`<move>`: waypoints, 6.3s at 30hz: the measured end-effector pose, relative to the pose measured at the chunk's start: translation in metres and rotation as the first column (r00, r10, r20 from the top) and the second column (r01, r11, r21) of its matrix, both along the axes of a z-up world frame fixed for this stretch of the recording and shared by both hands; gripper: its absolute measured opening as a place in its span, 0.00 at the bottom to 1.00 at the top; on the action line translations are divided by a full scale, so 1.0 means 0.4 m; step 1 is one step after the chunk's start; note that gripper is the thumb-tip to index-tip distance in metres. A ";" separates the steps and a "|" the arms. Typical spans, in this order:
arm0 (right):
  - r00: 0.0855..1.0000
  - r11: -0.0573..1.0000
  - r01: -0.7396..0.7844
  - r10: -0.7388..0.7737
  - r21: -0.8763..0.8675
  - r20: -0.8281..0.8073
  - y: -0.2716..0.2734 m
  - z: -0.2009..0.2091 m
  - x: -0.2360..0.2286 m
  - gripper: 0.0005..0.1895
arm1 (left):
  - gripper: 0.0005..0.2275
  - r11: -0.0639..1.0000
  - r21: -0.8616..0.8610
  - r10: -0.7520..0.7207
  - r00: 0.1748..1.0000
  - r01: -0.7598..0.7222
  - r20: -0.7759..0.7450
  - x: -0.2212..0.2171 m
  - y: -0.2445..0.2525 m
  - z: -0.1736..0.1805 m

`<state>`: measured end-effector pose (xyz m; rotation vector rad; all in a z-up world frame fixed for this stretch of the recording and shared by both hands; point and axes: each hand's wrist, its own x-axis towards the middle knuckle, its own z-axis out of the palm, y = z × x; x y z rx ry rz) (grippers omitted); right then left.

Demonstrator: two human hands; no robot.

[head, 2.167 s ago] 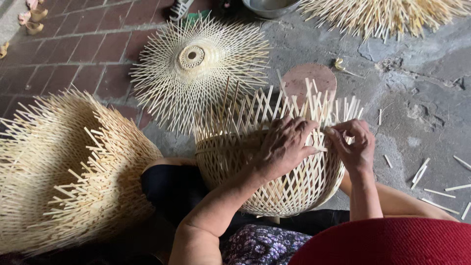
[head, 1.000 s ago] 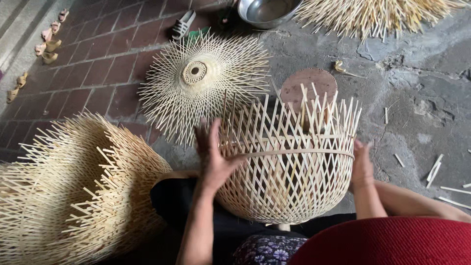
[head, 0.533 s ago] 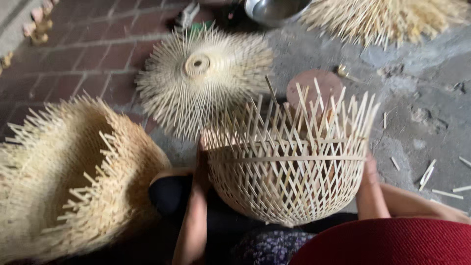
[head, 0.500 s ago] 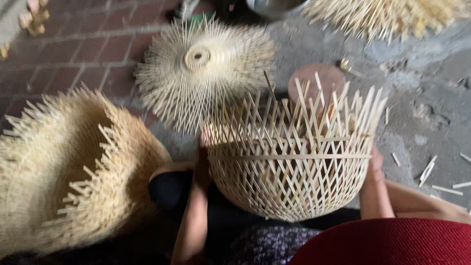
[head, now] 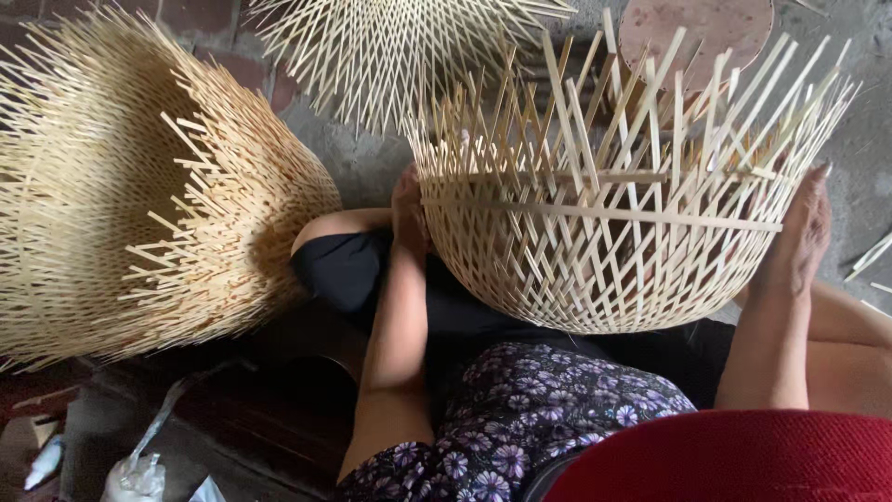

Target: The person is weaving a bamboo basket by hand, threading thin bamboo strips through the frame and applying glue to secure the joints.

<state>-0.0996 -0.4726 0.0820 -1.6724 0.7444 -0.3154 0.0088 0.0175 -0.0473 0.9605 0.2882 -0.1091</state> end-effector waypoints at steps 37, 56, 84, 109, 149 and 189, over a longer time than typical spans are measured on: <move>0.523 0.198 -0.657 0.815 -0.727 -0.251 0.180 0.366 0.219 0.21 | 0.13 0.354 0.821 -0.631 0.534 -0.448 0.563 -0.124 -0.456 0.693; 0.401 0.639 -0.597 0.762 -0.486 0.509 0.114 0.270 0.159 0.21 | 0.13 0.293 0.804 -0.587 0.566 -0.518 0.578 -0.106 -0.499 0.608; 0.745 0.496 -0.294 0.654 -0.817 0.129 0.174 0.311 0.066 0.11 | 0.09 0.330 0.824 -0.543 0.621 -0.461 0.565 -0.102 -0.507 0.655; 0.758 0.403 -0.250 0.647 -0.880 0.081 0.306 0.333 -0.095 0.12 | 0.06 0.569 0.800 -0.518 0.672 -0.191 0.529 -0.089 -0.496 0.672; 0.708 0.613 -0.642 0.705 -0.461 -0.050 0.175 0.340 0.201 0.06 | 0.10 0.210 0.785 -0.620 0.541 -0.583 0.568 -0.105 -0.524 0.614; 0.437 0.621 -0.762 0.705 -0.186 0.559 0.101 0.247 0.166 0.09 | 0.07 0.366 0.747 -0.613 0.460 -0.555 0.643 -0.090 -0.552 0.632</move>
